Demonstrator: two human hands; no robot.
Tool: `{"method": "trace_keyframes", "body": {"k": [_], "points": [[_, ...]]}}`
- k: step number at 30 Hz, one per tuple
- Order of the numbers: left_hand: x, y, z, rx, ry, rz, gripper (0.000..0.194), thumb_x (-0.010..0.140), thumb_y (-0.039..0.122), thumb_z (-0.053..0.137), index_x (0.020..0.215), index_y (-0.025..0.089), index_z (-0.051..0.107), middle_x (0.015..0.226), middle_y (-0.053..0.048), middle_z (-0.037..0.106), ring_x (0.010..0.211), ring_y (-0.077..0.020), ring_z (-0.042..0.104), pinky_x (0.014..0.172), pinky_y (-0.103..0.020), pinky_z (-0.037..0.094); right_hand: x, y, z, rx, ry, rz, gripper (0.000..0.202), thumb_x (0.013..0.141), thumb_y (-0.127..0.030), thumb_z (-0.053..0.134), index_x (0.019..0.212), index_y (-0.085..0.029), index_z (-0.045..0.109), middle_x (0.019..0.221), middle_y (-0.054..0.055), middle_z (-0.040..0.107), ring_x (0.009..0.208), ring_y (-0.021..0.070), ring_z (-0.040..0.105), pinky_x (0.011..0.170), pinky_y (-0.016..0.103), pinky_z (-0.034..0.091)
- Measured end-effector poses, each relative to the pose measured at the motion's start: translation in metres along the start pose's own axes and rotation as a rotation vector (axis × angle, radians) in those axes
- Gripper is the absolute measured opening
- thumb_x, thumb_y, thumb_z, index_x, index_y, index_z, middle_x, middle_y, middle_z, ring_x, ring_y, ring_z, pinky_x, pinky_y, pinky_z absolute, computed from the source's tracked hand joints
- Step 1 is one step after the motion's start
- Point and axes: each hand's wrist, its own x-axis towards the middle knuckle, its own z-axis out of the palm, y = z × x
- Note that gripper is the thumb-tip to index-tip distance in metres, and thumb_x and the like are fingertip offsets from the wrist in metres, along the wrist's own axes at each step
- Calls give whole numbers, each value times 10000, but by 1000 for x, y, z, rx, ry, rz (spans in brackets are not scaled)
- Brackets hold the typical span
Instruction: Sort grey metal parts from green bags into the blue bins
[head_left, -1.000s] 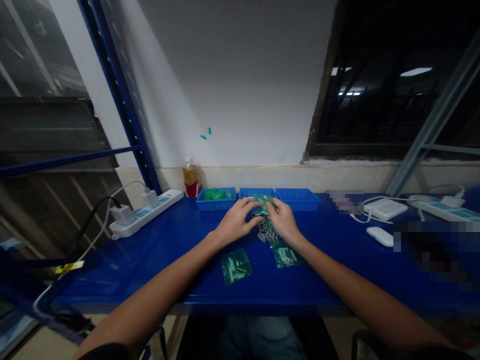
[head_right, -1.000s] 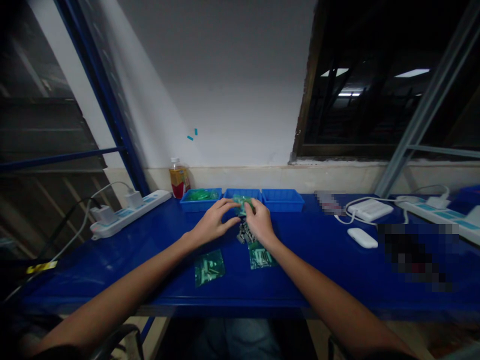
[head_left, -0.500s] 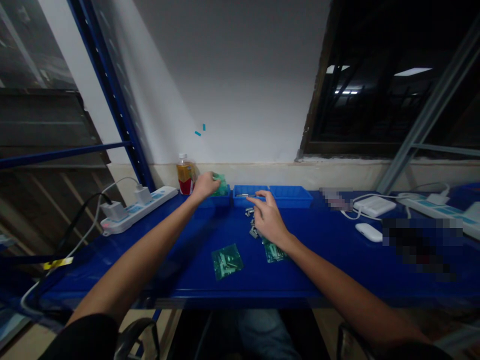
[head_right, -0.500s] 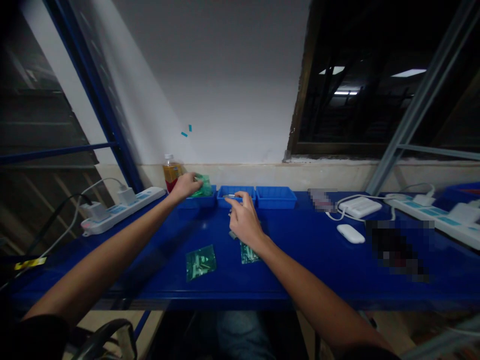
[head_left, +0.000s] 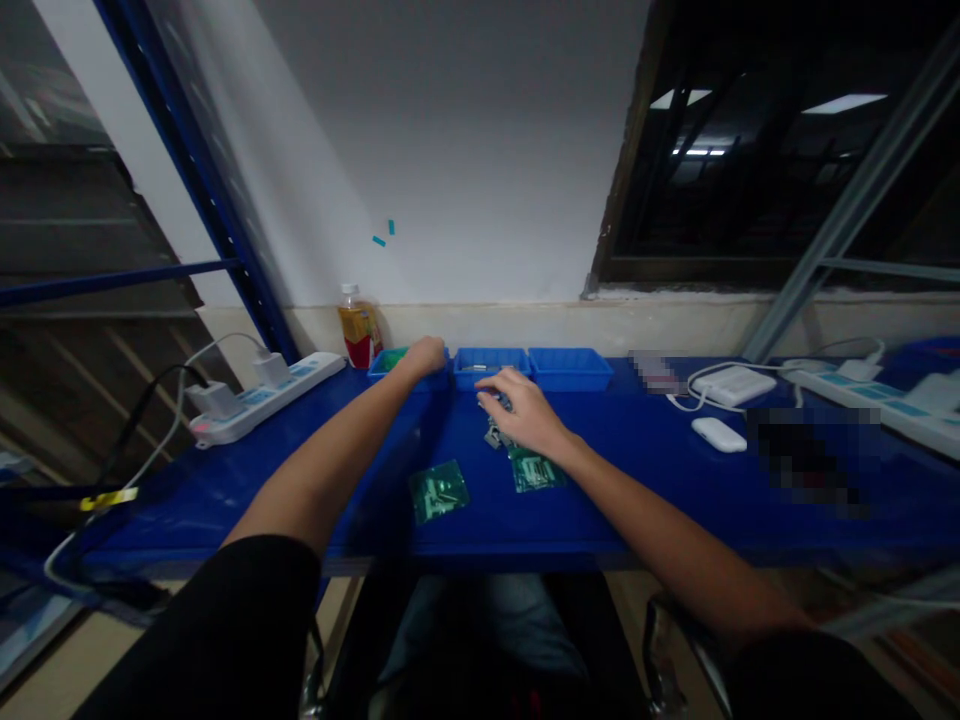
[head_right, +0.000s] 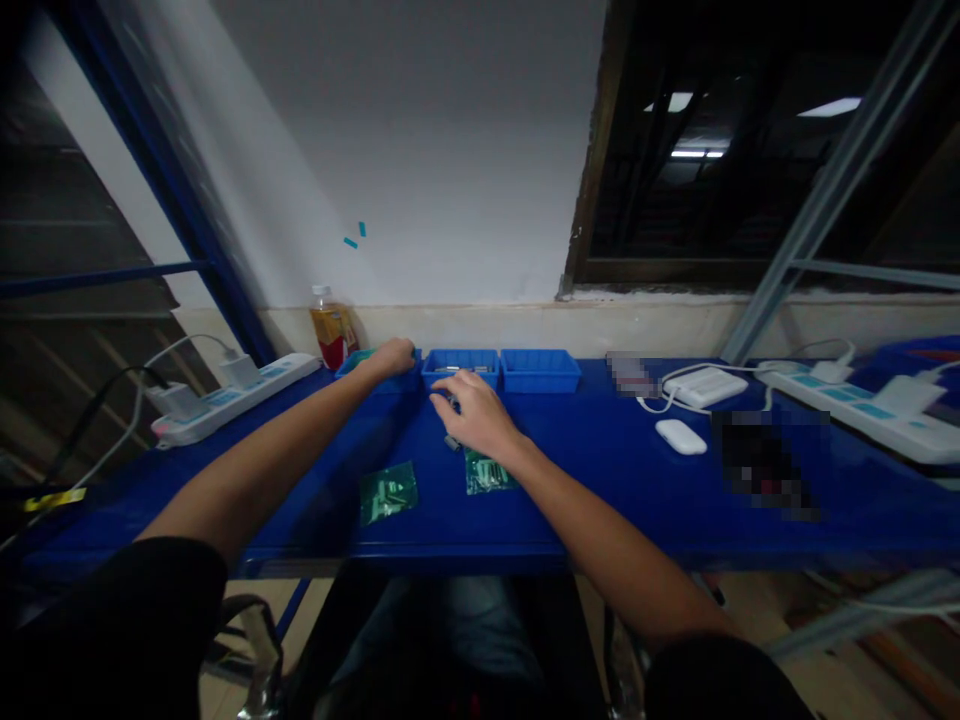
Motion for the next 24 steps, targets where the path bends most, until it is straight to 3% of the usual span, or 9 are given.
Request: {"method": "trace_keyframes", "body": {"k": [3,6,10,14,16,18,21,24], "points": [[-3,2,7,4,24,-2,314,731,242,620,973,56,694,1001,-241,667,963,-313,633,831,-321,473,-7,-25,-1,28,-277,-179,360,869,-410,534,1129,-170,604,960,74,618,945,209,536,875,363,424],[-13,2,3,4,114,25,357,796,261,541,1049,37,654,1095,-251,612,1003,-325,611,862,-350,460,-16,-48,5,27,-527,-330,586,819,-487,583,1300,-169,484,1105,116,599,1019,247,527,881,393,424],[-43,1,0,-13,312,95,439,899,289,375,1259,71,502,1230,-198,522,1118,-284,537,955,-350,402,-22,-57,15,-11,-635,-341,612,818,-451,598,1335,-167,437,1147,140,581,1006,272,543,862,421,431],[-81,-4,12,-254,536,291,398,908,324,383,1206,105,531,1104,-134,589,1005,-229,569,925,-330,421,-19,-47,18,28,-520,-288,436,811,-314,631,1200,-148,526,1045,105,610,950,234,557,853,368,432],[-96,-7,18,-404,535,329,379,896,351,410,1152,119,567,997,-102,627,896,-209,588,872,-329,442,-16,-41,19,87,-423,-279,219,836,-217,589,1045,-150,588,948,71,622,903,194,563,828,317,432],[-105,-8,22,-561,469,308,366,883,380,429,1088,131,602,920,-76,649,819,-195,594,806,-314,455,-12,-34,19,125,-293,-255,80,853,-172,555,905,-161,615,872,50,608,856,170,557,802,293,430],[-112,-1,22,-825,313,243,418,877,476,409,934,133,642,769,-48,649,711,-175,589,684,-274,450,-5,-22,16,120,-33,-155,68,843,-174,577,853,-167,644,829,42,557,822,164,537,770,295,431],[-116,10,21,-1038,44,171,586,853,628,342,706,132,617,547,-24,563,522,-143,522,532,-247,393,0,-7,10,68,147,-83,90,841,-194,591,870,-182,676,772,27,507,786,166,517,725,300,427]]}}
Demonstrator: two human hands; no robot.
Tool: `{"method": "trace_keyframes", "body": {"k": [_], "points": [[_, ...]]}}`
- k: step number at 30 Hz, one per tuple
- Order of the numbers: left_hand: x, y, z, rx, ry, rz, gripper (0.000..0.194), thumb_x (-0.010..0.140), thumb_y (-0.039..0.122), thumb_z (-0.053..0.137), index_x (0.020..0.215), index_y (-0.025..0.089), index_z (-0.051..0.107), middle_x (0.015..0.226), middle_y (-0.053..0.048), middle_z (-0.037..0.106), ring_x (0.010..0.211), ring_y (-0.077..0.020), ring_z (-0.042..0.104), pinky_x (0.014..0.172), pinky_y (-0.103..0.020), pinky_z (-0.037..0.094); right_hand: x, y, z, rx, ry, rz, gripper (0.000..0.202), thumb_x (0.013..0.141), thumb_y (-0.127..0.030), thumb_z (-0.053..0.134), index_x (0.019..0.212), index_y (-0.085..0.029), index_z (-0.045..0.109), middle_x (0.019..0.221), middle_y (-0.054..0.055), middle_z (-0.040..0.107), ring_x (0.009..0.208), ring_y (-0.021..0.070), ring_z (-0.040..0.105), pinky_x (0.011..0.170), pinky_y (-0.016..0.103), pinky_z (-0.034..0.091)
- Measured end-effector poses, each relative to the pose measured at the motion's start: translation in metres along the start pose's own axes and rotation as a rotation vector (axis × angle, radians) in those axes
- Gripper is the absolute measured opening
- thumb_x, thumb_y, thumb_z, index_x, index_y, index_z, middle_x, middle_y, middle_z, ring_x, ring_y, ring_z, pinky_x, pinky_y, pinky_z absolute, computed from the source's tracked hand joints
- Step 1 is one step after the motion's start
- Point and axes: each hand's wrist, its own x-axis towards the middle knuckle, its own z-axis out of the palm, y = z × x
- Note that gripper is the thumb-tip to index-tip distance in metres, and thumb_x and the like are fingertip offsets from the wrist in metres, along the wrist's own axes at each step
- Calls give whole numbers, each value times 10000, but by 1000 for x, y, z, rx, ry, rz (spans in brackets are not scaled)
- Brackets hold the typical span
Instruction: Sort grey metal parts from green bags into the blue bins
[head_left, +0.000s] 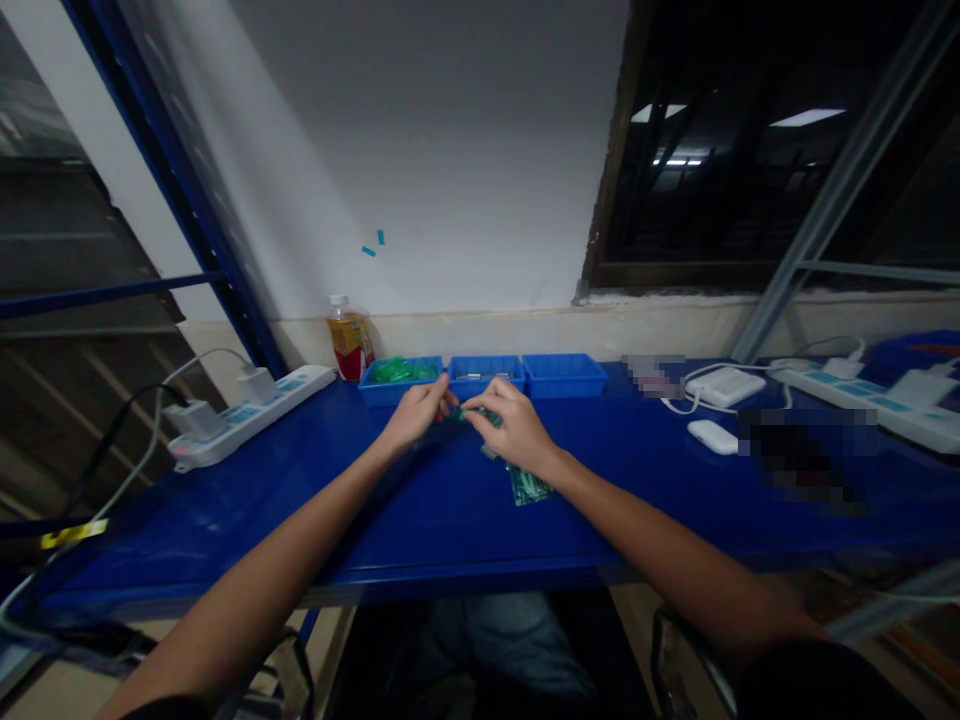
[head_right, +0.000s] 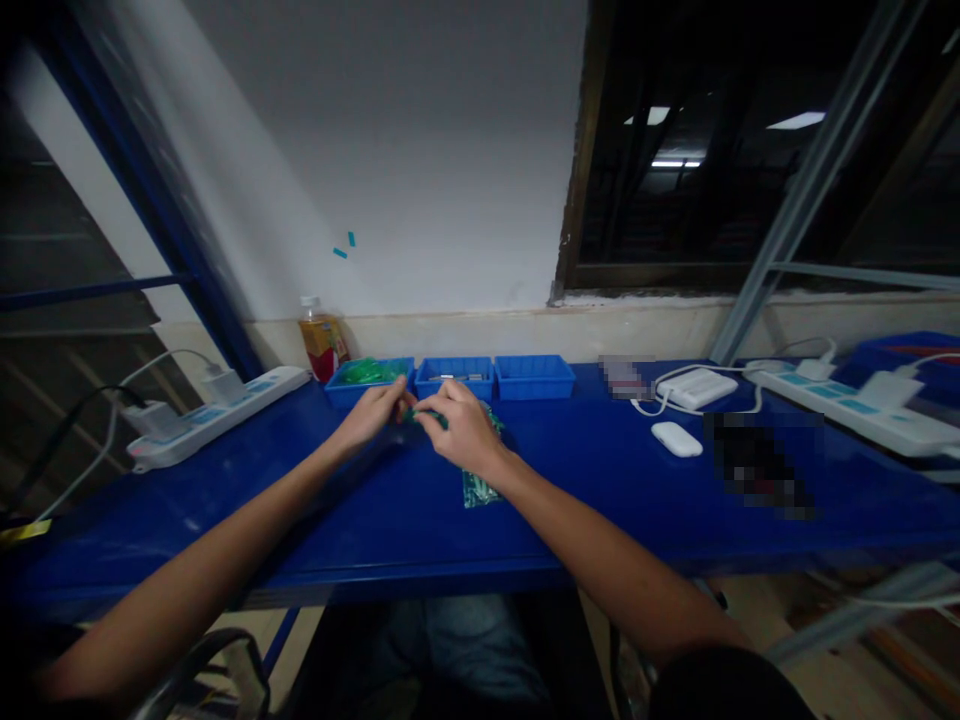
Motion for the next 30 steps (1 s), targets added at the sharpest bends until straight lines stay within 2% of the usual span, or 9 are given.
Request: {"method": "trace_keyframes", "body": {"k": [4,7,10,14,17,20,24,26,30], "points": [[-4,3,10,-248,-175,-203,608,799,697,408,641,134,572,514,-25,549,438,-108,470,435,-220,312,2,13,-9,-93,17,-49,124,857,-235,586,902,-209,698,732,22,501,775,178,497,728,327,408],[-4,2,11,-483,-207,-230,372,746,484,664,809,120,621,607,-8,582,496,-83,504,450,-182,330,1,14,-11,-132,-20,-99,152,867,-266,575,928,-215,704,741,30,509,778,183,476,722,329,400],[-1,1,7,-661,-133,-239,326,684,235,753,967,123,636,686,-5,611,541,-65,526,491,-165,378,0,12,-10,-166,-57,-98,166,866,-270,564,940,-213,701,817,50,535,835,194,468,757,336,399],[4,-4,6,-775,16,-116,372,666,194,759,1009,128,630,770,-24,642,624,-87,576,579,-190,442,-1,12,-7,-176,-107,41,205,823,-326,603,969,-208,685,867,53,580,898,209,477,801,344,385],[2,-5,7,-620,47,67,306,675,255,751,936,134,648,796,-29,646,679,-115,586,643,-228,456,1,15,-7,-81,-136,227,318,861,-449,518,811,-180,681,721,28,595,771,183,504,743,313,374],[-6,2,10,-196,-20,350,200,761,297,677,906,160,690,834,-43,644,768,-152,583,737,-283,453,3,22,-3,127,-147,480,546,904,-551,337,629,-165,606,578,5,549,610,152,497,616,274,349],[-17,12,16,184,-145,576,195,827,312,599,940,199,711,906,-60,648,883,-193,575,843,-333,425,3,33,4,276,-95,569,475,891,-499,361,639,-165,586,576,-9,529,590,150,493,555,252,341],[-16,13,18,141,-126,491,247,834,368,581,938,180,703,910,-66,654,880,-197,579,837,-326,426,1,34,6,196,-51,479,375,891,-387,391,675,-164,601,607,-2,527,623,156,498,585,259,368],[-9,10,19,-279,-39,96,507,843,586,447,841,129,666,794,-72,642,744,-174,591,657,-270,450,-1,28,2,-11,0,199,256,881,-229,425,870,-174,675,773,43,551,785,176,532,742,298,427]]}}
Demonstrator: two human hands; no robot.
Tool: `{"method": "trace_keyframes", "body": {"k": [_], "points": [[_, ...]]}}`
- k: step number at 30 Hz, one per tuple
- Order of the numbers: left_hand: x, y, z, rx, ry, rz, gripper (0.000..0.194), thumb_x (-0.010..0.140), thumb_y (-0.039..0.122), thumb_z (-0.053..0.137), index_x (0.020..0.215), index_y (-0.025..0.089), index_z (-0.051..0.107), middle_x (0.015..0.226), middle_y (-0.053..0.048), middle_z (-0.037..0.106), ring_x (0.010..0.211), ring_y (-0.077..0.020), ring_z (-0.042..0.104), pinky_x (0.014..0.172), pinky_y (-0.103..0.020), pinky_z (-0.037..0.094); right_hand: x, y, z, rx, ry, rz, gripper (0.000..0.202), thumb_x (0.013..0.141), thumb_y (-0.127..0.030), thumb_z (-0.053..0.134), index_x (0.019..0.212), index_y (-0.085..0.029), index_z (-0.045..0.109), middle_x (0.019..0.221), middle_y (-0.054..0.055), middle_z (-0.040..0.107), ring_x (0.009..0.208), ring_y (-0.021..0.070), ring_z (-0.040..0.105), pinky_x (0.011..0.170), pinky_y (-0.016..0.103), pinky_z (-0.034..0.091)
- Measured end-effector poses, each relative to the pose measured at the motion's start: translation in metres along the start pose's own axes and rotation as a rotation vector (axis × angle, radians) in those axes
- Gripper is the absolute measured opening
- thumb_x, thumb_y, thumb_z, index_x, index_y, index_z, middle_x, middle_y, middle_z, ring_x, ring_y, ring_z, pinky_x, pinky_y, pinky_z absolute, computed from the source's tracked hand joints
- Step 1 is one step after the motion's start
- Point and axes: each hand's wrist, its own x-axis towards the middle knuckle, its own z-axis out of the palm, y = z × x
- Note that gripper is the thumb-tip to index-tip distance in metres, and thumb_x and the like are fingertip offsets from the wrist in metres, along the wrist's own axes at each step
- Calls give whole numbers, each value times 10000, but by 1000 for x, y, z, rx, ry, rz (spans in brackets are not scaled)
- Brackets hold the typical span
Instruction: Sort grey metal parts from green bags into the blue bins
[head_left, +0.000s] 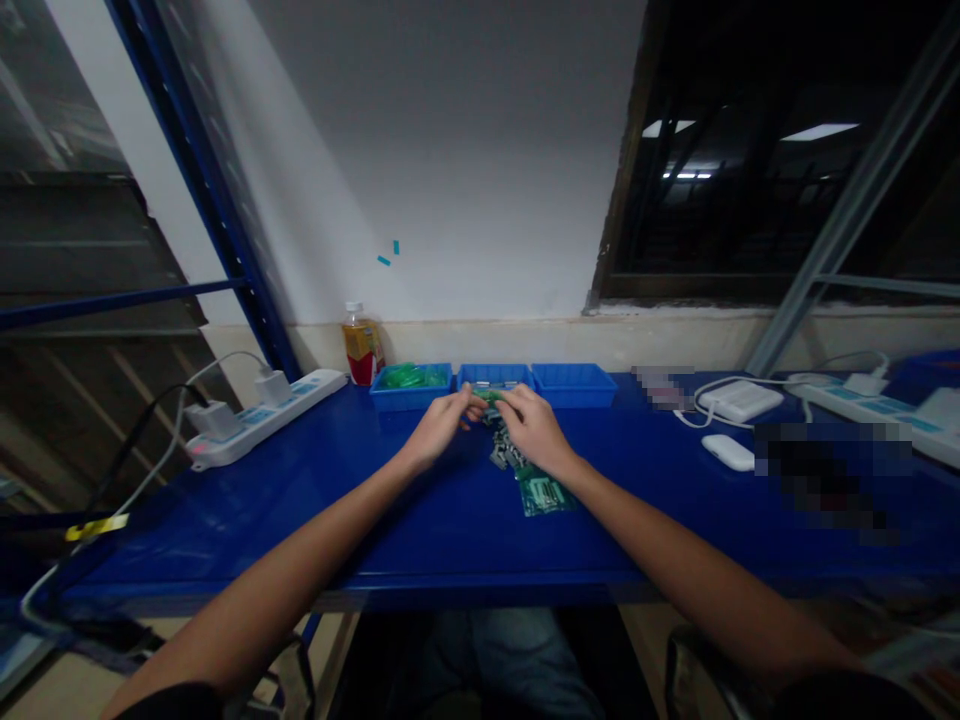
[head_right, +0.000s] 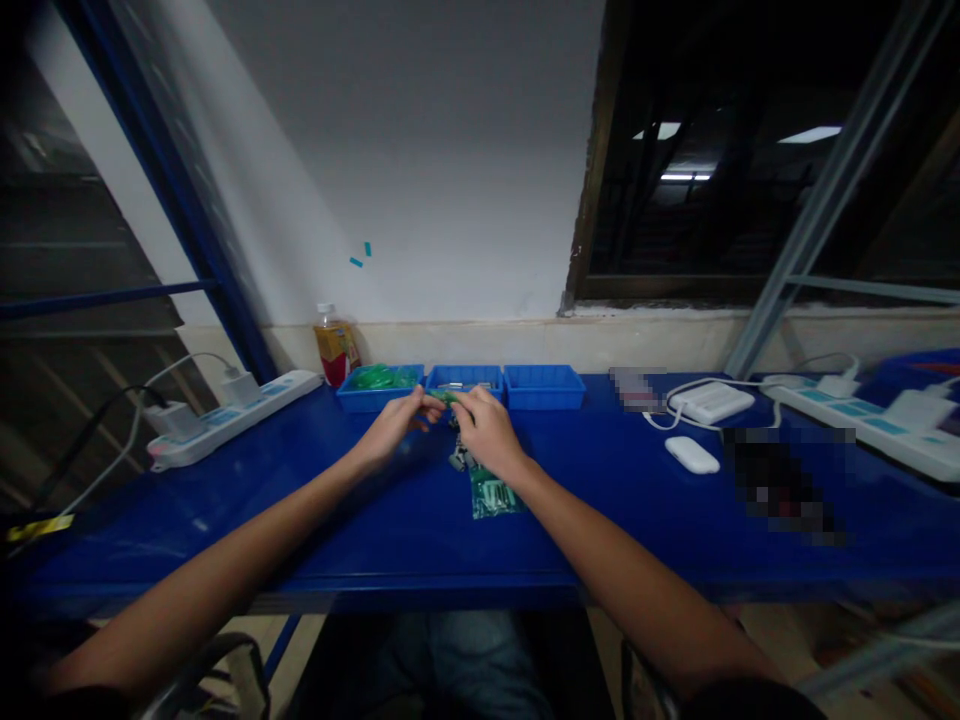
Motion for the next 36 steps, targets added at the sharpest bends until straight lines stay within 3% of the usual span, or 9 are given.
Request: {"method": "trace_keyframes", "body": {"k": [2,5,8,12,14,16,18,28,36], "points": [[2,-1,-1,-196,24,-124,499,805,605,492,799,127,634,734,-54,618,668,-144,580,588,-238,436,-1,-2,-2,-31,-7,-92,305,862,-153,424,1033,-203,671,887,62,551,878,180,542,804,312,443],[4,-2,-5,-254,16,-175,338,702,446,684,778,126,605,658,-18,589,595,-106,559,565,-207,427,-3,-3,-2,-59,-21,-176,416,815,-59,409,1094,-235,662,1039,78,531,998,180,537,874,330,455],[16,0,-21,-10,147,-133,255,703,362,672,765,122,611,636,-22,601,589,-117,572,575,-219,446,-3,-3,-1,-61,-10,-205,390,802,-51,427,1059,-212,673,1180,98,488,1107,195,507,944,358,443],[51,11,-62,293,408,-97,210,743,315,625,810,116,635,685,-52,644,703,-184,615,661,-266,459,-2,-5,-2,-91,7,-131,297,819,-119,482,1039,-197,665,1235,116,432,1144,221,486,979,403,430],[70,18,-80,659,489,-84,220,774,281,592,888,107,665,816,-93,685,842,-233,626,754,-299,458,-2,-5,-5,-100,13,-89,259,821,-147,500,1011,-199,667,1207,116,428,1118,230,497,971,425,434],[86,22,-89,1024,426,-101,287,816,278,546,1016,107,659,946,-128,694,943,-257,617,821,-326,456,-1,-6,-8,-98,31,-61,229,822,-168,509,984,-191,669,1175,121,427,1089,239,507,960,441,437],[98,22,-90,1183,322,-114,332,807,269,563,1089,114,645,999,-140,692,993,-263,609,864,-333,452,0,-6,-11,-100,55,-46,213,821,-189,522,979,-182,664,1160,126,419,1074,246,507,956,451,435],[136,7,-88,1294,21,-178,307,709,176,632,1002,147,721,1055,-120,697,1025,-244,619,898,-262,442,5,-4,-19,-157,145,-21,242,821,-269,560,1012,-144,638,1131,131,396,1015,238,516,965,424,421],[153,-2,-77,1280,-29,-263,264,640,202,677,885,127,743,706,-106,716,766,-223,668,744,-281,491,6,3,-19,-177,135,21,218,816,-274,559,985,-160,635,1122,125,396,1010,242,515,955,427,429]]}}
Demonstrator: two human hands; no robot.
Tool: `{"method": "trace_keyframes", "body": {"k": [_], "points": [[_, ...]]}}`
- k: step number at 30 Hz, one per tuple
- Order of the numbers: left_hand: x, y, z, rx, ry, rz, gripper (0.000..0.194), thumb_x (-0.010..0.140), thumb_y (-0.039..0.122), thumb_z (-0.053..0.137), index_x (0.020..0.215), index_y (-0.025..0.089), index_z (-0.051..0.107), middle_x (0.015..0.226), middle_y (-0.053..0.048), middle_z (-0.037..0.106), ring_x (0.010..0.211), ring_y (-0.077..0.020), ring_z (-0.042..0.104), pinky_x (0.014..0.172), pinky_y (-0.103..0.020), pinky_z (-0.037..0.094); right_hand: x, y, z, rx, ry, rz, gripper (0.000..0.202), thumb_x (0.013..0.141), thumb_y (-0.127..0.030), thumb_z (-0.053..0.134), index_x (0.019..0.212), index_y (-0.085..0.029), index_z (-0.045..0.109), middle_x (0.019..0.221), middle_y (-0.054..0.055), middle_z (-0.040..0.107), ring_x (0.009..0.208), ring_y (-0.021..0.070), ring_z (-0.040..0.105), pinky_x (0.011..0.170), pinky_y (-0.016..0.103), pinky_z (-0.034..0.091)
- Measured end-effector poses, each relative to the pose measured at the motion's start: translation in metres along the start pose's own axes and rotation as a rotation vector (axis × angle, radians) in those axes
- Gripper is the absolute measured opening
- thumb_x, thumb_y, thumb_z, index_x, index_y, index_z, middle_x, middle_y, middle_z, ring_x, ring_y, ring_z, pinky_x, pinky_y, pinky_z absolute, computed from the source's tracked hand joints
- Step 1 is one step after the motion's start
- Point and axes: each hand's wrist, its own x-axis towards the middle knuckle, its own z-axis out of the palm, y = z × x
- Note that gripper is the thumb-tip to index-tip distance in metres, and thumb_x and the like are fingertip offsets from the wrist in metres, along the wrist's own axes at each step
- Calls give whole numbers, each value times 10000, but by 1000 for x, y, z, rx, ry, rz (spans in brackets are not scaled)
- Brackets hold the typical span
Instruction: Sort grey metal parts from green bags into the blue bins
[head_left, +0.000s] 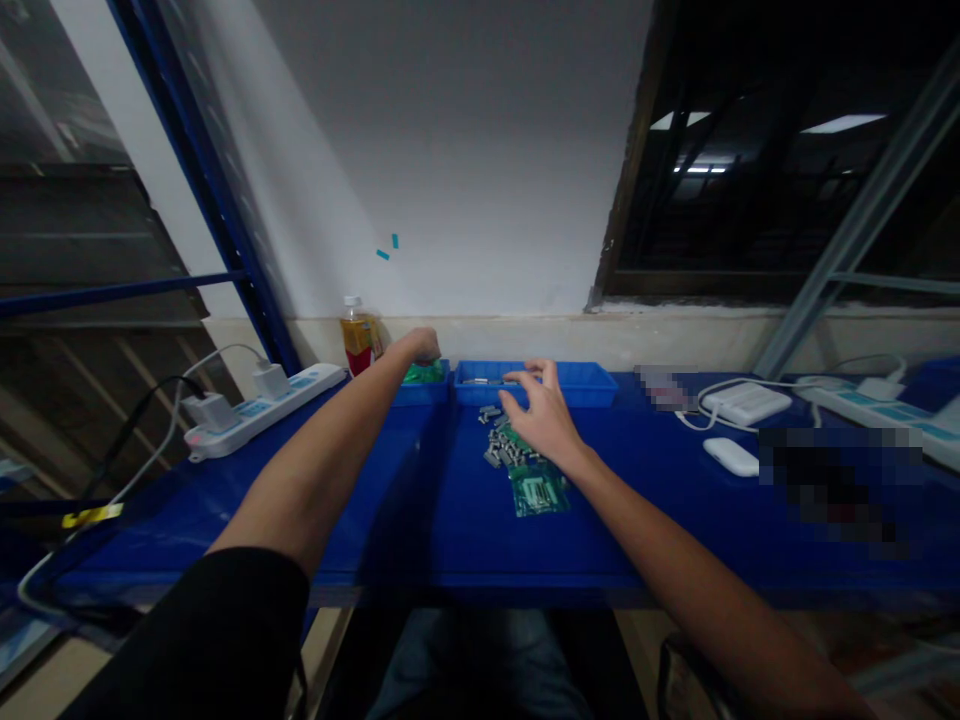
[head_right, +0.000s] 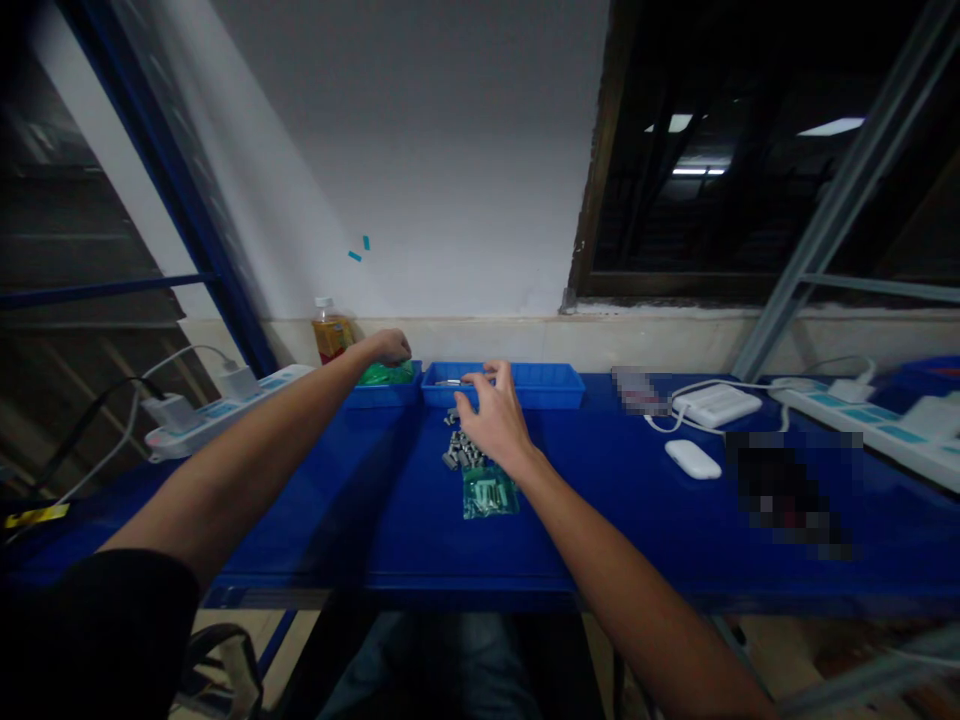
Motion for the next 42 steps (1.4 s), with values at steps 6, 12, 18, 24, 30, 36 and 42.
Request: {"method": "trace_keyframes", "body": {"k": [6,12,18,24,30,36,42], "points": [[-10,4,25,28,0,3,303,666,194,663,959,143,723,903,-150,714,901,-266,655,766,-284,488,1,2,0,-18,-64,-6,230,829,-289,556,1007,-168,636,1077,115,452,998,235,520,924,407,430],[-44,14,16,25,159,41,388,785,207,570,1164,129,599,1127,-191,613,1067,-307,576,892,-371,446,6,20,-7,-146,-461,-23,270,865,-337,530,1037,-160,639,946,98,609,932,229,553,871,382,417],[-114,36,49,-229,229,582,300,918,248,388,1120,185,600,1070,-118,583,1044,-230,552,955,-335,405,3,47,-9,-258,-603,108,363,809,-423,610,1062,-167,651,1009,141,626,964,272,579,851,374,430],[-131,45,88,-477,76,614,419,894,364,472,1271,182,492,1298,-133,507,1214,-261,438,1051,-407,309,-1,52,-4,-84,-703,162,452,788,-387,647,1183,-174,591,1105,123,597,1036,248,576,916,366,433],[-125,36,85,-511,22,686,245,875,239,476,1067,189,620,1091,-106,604,1030,-220,556,947,-331,397,2,50,-5,89,-777,147,337,789,-298,661,1104,-182,633,1134,81,579,1082,207,555,983,369,399],[-134,21,67,-407,32,701,159,819,181,528,916,199,654,955,-73,614,904,-204,578,831,-285,427,1,42,-2,176,-797,119,242,809,-266,635,1037,-189,662,1118,58,615,1062,188,569,974,348,396],[-132,18,57,-398,107,585,142,792,181,536,849,183,666,813,-64,631,753,-193,579,708,-269,417,-4,31,3,35,-692,11,267,806,-280,629,1038,-150,654,1076,93,645,1037,216,563,930,367,406]]}}
